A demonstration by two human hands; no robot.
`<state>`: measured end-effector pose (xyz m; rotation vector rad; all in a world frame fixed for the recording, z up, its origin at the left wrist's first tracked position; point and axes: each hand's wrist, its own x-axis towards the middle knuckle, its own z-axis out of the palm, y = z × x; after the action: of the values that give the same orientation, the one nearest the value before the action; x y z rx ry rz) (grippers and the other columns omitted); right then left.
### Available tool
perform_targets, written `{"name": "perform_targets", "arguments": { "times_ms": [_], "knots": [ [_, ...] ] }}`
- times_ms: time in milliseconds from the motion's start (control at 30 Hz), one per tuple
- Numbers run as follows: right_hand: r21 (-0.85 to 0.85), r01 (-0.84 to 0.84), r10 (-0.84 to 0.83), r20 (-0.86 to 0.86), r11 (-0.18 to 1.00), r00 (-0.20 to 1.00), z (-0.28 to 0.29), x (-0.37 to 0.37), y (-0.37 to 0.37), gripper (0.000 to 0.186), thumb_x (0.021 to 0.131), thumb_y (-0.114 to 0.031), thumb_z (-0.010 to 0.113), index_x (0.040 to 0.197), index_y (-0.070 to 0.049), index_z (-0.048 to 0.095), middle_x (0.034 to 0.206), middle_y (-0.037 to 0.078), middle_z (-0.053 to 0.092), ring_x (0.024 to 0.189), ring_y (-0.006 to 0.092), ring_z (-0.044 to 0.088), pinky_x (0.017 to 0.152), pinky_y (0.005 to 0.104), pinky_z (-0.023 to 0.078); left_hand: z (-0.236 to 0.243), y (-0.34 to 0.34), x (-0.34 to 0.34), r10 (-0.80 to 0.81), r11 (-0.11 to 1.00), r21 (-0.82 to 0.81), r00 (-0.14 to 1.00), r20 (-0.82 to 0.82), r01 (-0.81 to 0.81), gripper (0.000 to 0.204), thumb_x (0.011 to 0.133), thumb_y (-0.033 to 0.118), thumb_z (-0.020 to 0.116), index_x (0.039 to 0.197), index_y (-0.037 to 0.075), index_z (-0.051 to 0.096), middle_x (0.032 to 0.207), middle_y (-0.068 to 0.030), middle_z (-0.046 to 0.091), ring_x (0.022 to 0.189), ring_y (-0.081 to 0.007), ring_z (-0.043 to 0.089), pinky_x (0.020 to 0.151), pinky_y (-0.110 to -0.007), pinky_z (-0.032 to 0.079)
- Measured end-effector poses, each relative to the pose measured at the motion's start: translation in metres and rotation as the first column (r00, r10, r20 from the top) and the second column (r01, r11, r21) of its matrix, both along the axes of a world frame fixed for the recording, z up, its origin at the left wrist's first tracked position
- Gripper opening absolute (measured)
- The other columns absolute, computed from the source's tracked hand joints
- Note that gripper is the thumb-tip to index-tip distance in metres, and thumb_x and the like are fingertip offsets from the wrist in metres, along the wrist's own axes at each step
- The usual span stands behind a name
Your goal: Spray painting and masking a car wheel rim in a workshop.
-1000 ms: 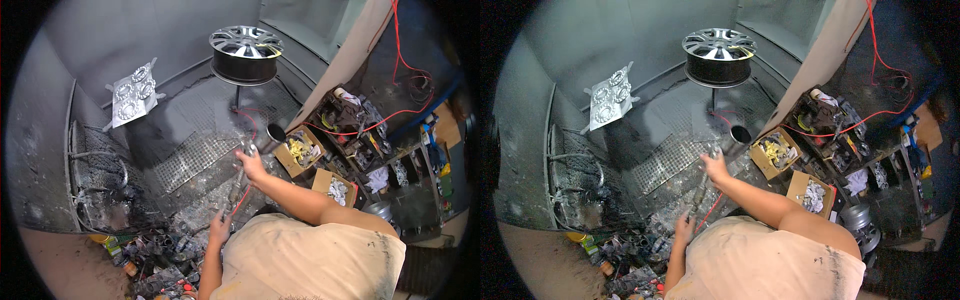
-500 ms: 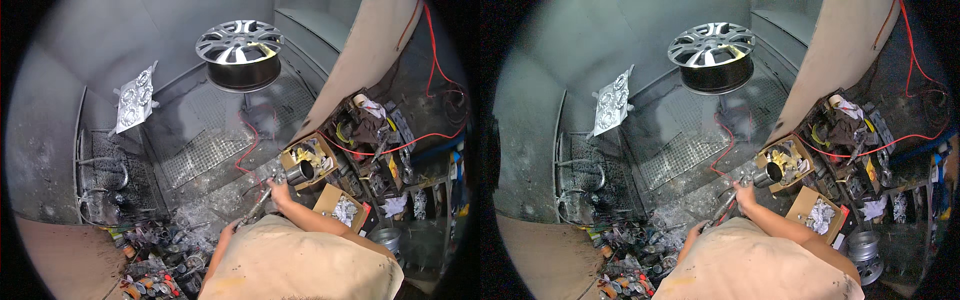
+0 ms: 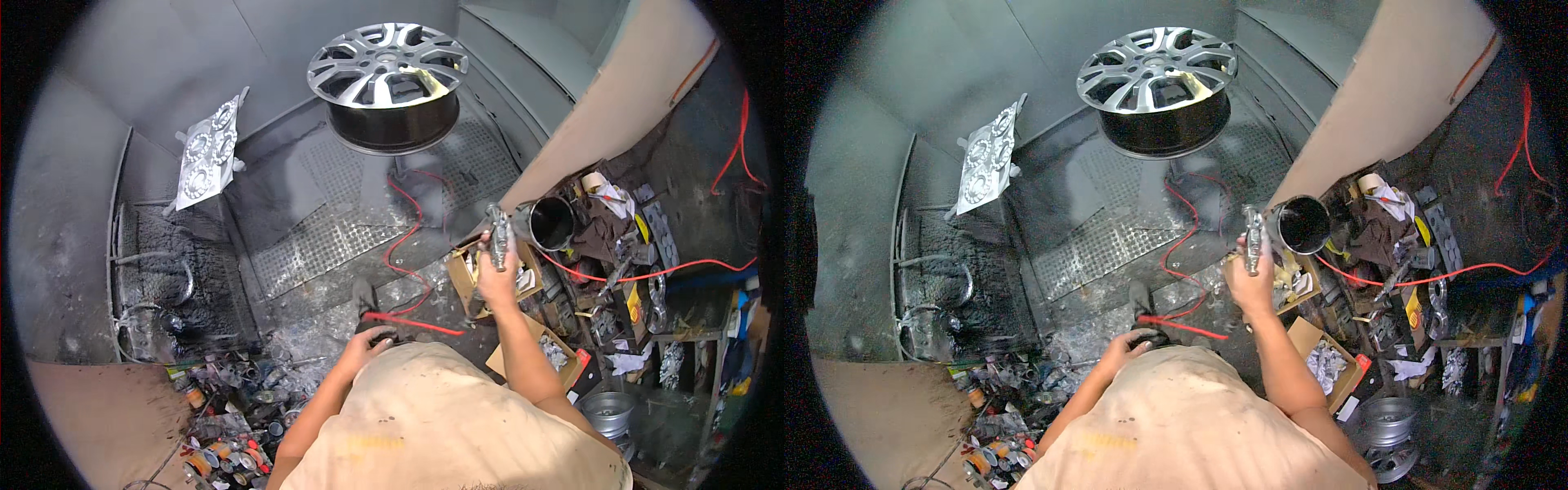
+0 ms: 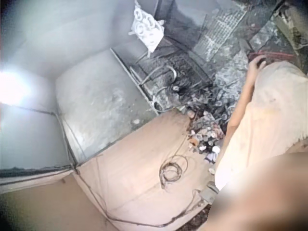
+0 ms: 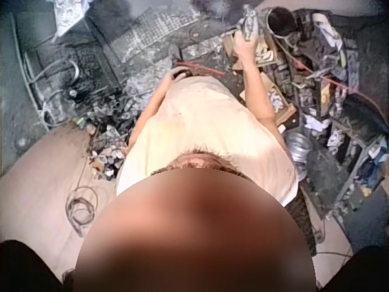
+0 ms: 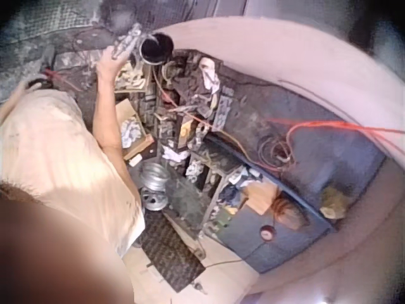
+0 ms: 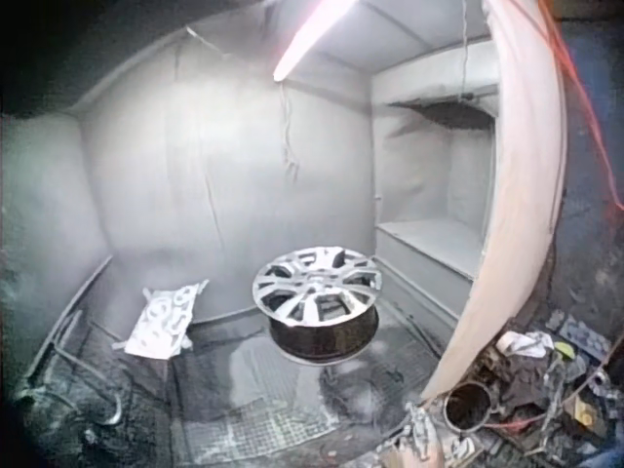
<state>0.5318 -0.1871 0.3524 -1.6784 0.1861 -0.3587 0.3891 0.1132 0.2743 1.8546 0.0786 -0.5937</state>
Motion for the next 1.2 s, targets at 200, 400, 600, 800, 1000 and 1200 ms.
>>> {"name": "perform_targets", "arguments": {
  "times_ms": [200,400,600,800,1000,1200],
  "knots": [
    [-0.421,-0.113,0.036,-0.186,0.9,0.982,0.006,0.037,-0.029,0.055,0.083,-0.003,0.053,0.138,-0.003,0.054,0.103,0.014,0.069,0.095,0.0301,0.066,0.087,0.039,0.051,0.002,0.016,0.109,-0.086,0.964,-0.25,0.996,0.039,0.093,0.031,0.1,0.018,0.064,0.127,0.004,0.067,0.111,-0.0106,0.073,0.098,-0.0168,0.065,0.088,-0.032,0.052],
    [-0.256,-0.012,-0.145,-0.587,0.967,0.797,-0.041,0.047,0.023,0.053,0.092,-0.011,0.063,0.144,-0.006,0.052,0.103,0.009,0.07,0.076,0.0146,0.066,0.066,0.0307,0.055,0.015,0.025,0.265,-0.363,0.916,-0.171,0.931,0.027,0.362,0.032,0.095,0.014,0.068,0.125,0.005,0.068,0.116,-0.0114,0.072,0.105,-0.0164,0.065,0.094,-0.034,0.05],
    [0.091,0.022,0.037,-0.595,0.996,0.803,-0.039,0.081,0.065,0.047,0.097,-0.013,0.063,0.141,-0.004,0.05,0.108,0.008,0.067,0.087,0.0158,0.067,0.062,0.0282,0.058,0.051,-0.031,0.378,-0.549,0.713,-0.121,0.656,0.517,0.691,0.022,0.089,0.014,0.072,0.111,0.007,0.072,0.1,-0.0116,0.07,0.093,-0.0305,0.067,0.083,-0.04,0.053],
    [0.071,-0.049,0.082,-0.592,0.996,0.802,-0.039,0.119,0.06,0.015,0.094,-0.01,0.063,0.102,0.002,0.064,0.088,0.006,0.066,0.067,0.012,0.061,0.058,0.03,0.053,0.07,-0.104,0.409,-0.493,0.649,-0.161,0.572,0.656,0.744,0.02,0.083,0.017,0.078,0.097,0.005,0.071,0.092,-0.0126,0.062,0.091,-0.0348,0.065,0.078,-0.044,0.053],
    [0.053,-0.051,0.071,-0.518,0.997,0.852,-0.036,0.149,0.03,0.018,0.094,-0.01,0.063,0.109,0.0,0.062,0.086,0.004,0.065,0.067,0.0118,0.061,0.057,0.0282,0.049,0.065,-0.127,0.439,-0.476,0.641,-0.2,0.588,0.654,0.741,0.025,0.08,0.016,0.08,0.102,0.005,0.072,0.093,-0.0127,0.062,0.09,-0.0346,0.064,0.077,-0.044,0.053],
    [0.052,-0.017,0.039,-0.468,0.999,0.883,-0.019,0.179,0.024,0.037,0.096,-0.009,0.06,0.131,0.0,0.055,0.093,0.007,0.065,0.069,0.0101,0.061,0.054,0.0269,0.05,0.073,-0.142,0.469,-0.516,0.568,-0.164,0.504,0.693,0.807,0.024,0.084,0.01,0.076,0.107,0.006,0.073,0.096,-0.0121,0.062,0.095,-0.0333,0.062,0.082,-0.042,0.052]
  ]
}}
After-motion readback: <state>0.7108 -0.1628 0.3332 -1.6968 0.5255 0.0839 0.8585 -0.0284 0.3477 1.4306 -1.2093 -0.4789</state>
